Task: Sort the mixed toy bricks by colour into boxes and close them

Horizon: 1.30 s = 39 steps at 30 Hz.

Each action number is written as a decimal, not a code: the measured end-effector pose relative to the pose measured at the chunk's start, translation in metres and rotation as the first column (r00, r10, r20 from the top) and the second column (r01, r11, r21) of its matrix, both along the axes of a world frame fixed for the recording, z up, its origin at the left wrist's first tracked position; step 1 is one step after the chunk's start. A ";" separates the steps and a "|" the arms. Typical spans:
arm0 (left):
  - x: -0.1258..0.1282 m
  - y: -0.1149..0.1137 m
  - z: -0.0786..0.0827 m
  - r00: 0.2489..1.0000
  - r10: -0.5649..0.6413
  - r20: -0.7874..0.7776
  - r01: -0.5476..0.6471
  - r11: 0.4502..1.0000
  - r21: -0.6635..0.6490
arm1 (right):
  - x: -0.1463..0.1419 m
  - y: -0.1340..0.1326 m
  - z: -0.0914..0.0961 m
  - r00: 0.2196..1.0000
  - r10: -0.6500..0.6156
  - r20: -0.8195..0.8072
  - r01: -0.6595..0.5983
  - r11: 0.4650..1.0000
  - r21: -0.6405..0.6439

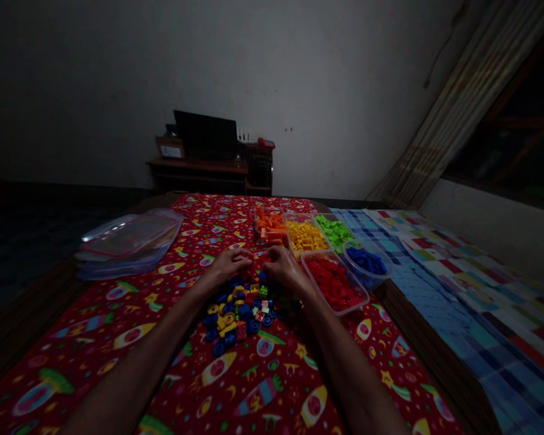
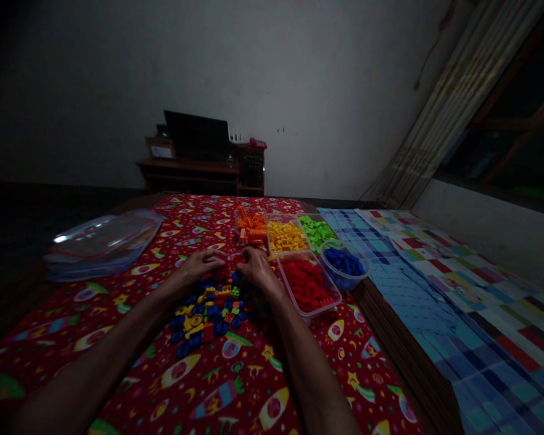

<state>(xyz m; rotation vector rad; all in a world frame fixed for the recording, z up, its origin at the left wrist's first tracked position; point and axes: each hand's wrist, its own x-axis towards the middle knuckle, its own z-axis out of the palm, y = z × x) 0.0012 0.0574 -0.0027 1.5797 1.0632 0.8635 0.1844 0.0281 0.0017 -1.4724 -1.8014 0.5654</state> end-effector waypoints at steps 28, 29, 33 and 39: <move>0.029 -0.019 0.003 0.969 0.071 -0.239 0.031 0.917 0.397 | 0.053 -0.017 0.046 0.984 -0.062 0.166 0.045 0.994 0.104; 0.033 -0.019 -0.001 0.955 0.047 -0.292 0.097 0.883 0.460 | 0.066 -0.024 0.054 0.959 -0.120 0.257 0.101 0.991 0.083; 0.049 -0.016 -0.021 0.900 -0.037 -0.434 0.302 0.771 0.561 | 0.098 -0.055 0.081 0.822 -0.281 0.495 0.336 0.942 -0.023; 0.057 -0.002 -0.040 0.884 -0.117 -0.453 0.362 0.782 0.506 | 0.096 -0.067 0.090 0.786 -0.303 0.539 0.354 0.935 0.010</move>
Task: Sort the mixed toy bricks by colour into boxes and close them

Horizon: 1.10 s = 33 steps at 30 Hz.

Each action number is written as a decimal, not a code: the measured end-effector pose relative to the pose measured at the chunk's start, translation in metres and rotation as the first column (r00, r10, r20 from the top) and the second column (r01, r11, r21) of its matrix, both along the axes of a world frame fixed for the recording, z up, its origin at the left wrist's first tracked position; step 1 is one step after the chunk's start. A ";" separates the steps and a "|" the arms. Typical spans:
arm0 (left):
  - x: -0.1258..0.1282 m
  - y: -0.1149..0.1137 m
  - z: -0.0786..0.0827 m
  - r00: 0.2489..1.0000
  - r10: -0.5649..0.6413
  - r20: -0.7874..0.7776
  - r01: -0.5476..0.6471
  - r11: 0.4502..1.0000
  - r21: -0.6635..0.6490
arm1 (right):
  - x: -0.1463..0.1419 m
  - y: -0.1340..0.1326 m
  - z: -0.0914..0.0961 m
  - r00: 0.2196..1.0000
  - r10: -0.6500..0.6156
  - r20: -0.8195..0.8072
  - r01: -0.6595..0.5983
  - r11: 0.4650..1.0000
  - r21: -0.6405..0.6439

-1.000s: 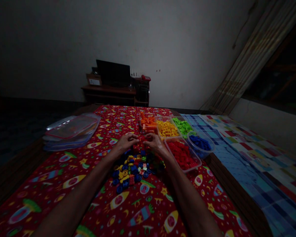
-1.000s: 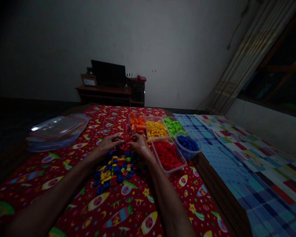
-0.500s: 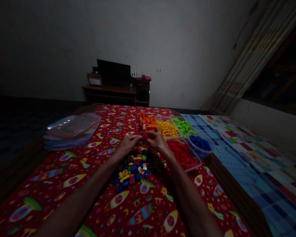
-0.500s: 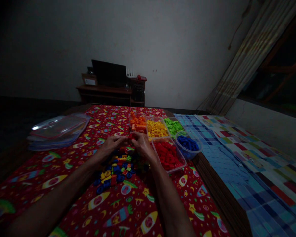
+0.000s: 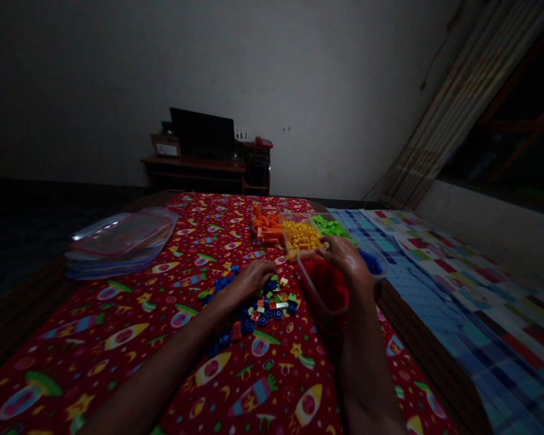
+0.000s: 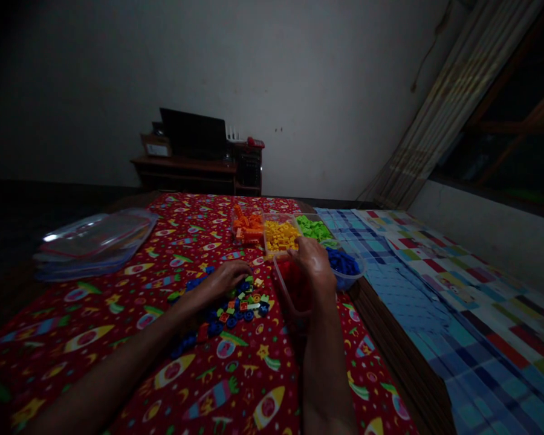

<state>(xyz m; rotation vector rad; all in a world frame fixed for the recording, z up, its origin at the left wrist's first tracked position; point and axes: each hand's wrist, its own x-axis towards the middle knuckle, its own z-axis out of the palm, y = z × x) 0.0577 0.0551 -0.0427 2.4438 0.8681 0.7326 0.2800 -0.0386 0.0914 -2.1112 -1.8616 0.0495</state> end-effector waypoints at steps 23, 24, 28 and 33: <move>-0.042 -0.015 0.058 0.776 0.461 0.430 -0.124 0.780 -0.613 | -0.112 0.046 -0.071 0.824 0.462 -0.328 -0.393 0.883 0.256; -0.045 -0.014 0.060 0.772 0.477 0.421 -0.172 0.794 -0.583 | -0.113 0.046 -0.071 0.830 0.454 -0.323 -0.388 0.887 0.248; -0.064 0.002 0.058 0.781 0.513 0.355 -0.350 0.831 -0.432 | -0.114 0.044 -0.073 0.848 0.459 -0.266 -0.426 0.888 0.175; -0.079 0.019 0.038 0.923 0.363 0.124 -0.279 0.857 -0.433 | -0.122 0.054 -0.090 0.823 0.534 -0.195 -0.536 0.843 0.046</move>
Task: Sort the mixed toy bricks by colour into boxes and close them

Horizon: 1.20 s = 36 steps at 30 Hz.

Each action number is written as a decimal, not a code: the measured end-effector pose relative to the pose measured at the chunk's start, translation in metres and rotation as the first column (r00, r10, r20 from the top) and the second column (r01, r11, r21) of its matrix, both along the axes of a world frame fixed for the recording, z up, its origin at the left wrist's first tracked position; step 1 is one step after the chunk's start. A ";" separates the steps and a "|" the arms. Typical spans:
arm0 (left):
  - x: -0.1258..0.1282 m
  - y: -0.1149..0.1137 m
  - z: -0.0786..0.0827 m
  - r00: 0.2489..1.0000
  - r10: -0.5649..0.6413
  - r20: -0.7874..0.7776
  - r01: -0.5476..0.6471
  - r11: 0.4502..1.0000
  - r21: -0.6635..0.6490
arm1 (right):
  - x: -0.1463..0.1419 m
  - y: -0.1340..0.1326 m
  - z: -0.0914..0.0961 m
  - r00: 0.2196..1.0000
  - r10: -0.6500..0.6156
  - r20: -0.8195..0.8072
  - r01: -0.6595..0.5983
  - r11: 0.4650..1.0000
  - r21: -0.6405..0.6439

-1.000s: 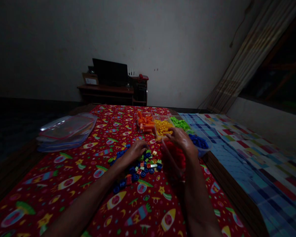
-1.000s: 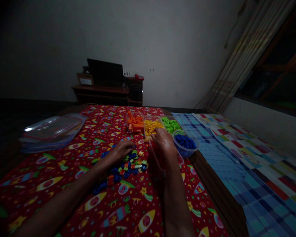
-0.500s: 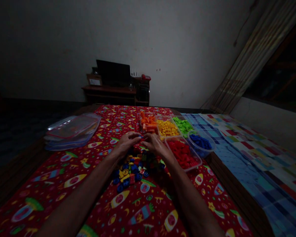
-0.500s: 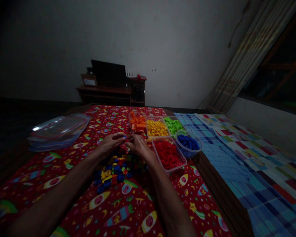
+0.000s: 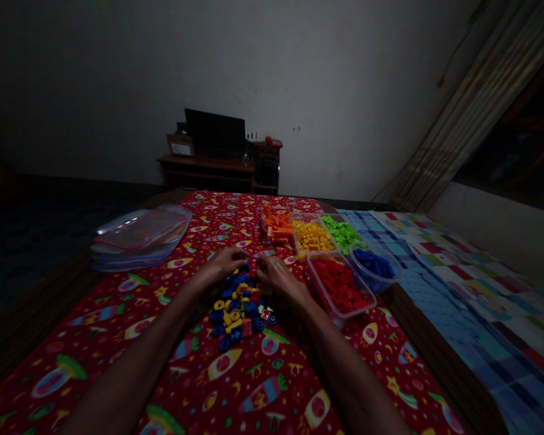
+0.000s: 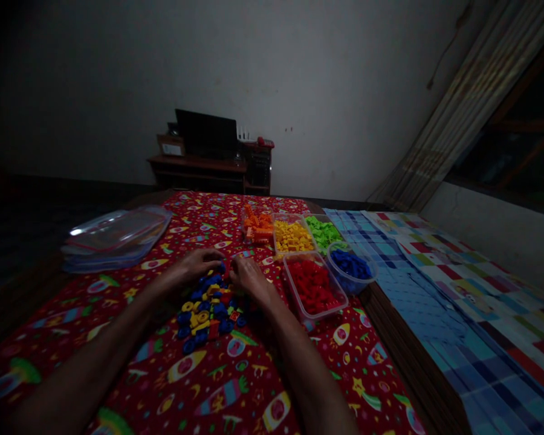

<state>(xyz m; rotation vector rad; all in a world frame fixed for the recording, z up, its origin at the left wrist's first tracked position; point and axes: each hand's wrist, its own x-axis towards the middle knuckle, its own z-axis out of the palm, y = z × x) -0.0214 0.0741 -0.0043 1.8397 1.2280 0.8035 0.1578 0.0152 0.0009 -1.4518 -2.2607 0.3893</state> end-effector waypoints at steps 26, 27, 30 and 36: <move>-0.015 -0.010 0.000 0.959 -0.097 -0.265 0.110 0.993 0.031 | 0.131 -0.050 0.091 0.755 -0.587 0.291 0.615 0.788 -0.007; -0.015 -0.011 0.004 0.963 -0.102 -0.249 0.112 0.993 0.025 | 0.128 -0.049 0.092 0.762 -0.592 0.262 0.607 0.794 0.028; -0.015 -0.017 0.017 0.973 -0.098 -0.207 0.106 0.994 0.029 | 0.102 -0.040 0.087 0.878 -0.465 0.113 0.456 0.885 0.096; -0.013 -0.025 0.029 0.988 -0.057 -0.142 0.058 0.998 0.000 | 0.023 -0.021 0.034 0.980 -0.022 0.198 0.013 0.999 0.047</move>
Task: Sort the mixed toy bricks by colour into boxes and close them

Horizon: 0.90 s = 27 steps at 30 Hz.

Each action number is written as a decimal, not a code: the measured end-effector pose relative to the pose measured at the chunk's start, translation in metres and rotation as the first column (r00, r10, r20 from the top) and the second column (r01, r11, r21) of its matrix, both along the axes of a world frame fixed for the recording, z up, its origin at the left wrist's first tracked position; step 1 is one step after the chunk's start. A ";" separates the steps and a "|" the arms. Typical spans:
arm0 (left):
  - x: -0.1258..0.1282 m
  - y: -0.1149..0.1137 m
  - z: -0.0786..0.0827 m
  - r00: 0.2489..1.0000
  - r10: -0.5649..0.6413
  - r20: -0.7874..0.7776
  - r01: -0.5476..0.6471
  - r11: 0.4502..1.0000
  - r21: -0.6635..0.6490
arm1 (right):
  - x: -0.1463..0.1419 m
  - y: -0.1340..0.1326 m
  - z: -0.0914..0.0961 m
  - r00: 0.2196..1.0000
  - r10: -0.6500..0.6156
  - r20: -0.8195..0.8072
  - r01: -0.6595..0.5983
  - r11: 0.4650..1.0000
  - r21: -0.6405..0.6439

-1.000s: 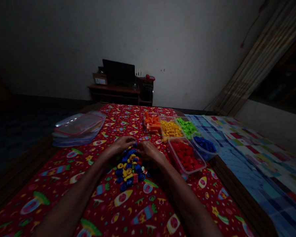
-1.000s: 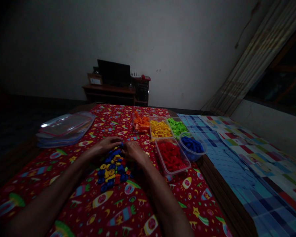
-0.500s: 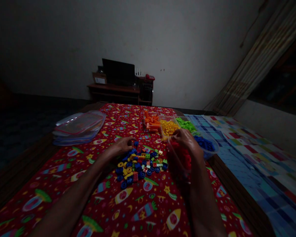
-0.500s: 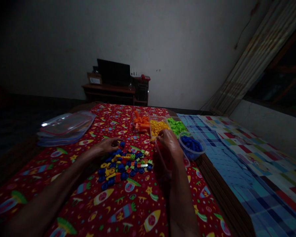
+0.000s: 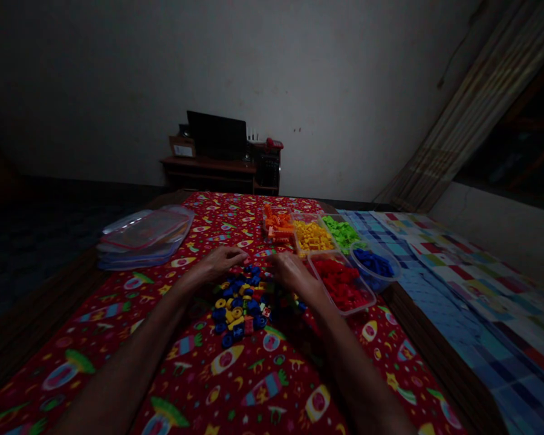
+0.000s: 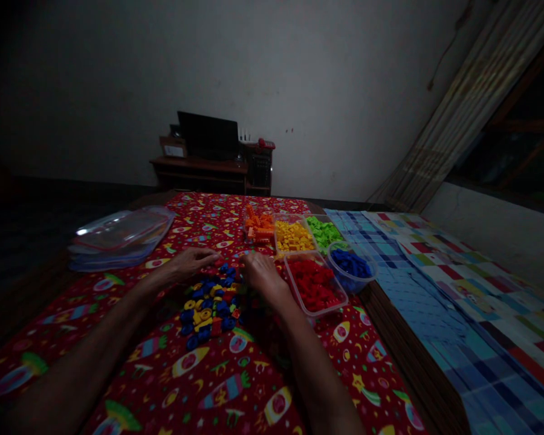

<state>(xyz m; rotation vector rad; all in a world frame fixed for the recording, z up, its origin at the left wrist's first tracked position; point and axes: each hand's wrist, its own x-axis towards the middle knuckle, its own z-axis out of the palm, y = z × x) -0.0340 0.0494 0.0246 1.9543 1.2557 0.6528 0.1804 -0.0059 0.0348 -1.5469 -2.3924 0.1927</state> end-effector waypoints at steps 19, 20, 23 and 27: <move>0.021 0.000 -0.028 0.976 -0.087 0.197 0.115 0.984 -0.134 | -0.009 0.026 -0.032 0.803 -0.055 -0.593 -0.049 0.986 -0.157; 0.021 0.000 -0.029 0.981 -0.085 0.173 0.105 0.988 -0.111 | -0.009 0.026 -0.031 0.805 -0.068 -0.589 -0.039 0.985 -0.166; 0.020 0.001 -0.031 0.997 -0.048 0.057 0.050 0.998 -0.036 | -0.005 0.023 -0.025 0.829 -0.087 -0.552 0.018 0.992 -0.128; 0.019 -0.001 -0.027 0.998 -0.027 -0.060 0.027 1.000 0.004 | 0.010 0.017 -0.011 0.892 -0.076 -0.446 0.088 0.996 0.006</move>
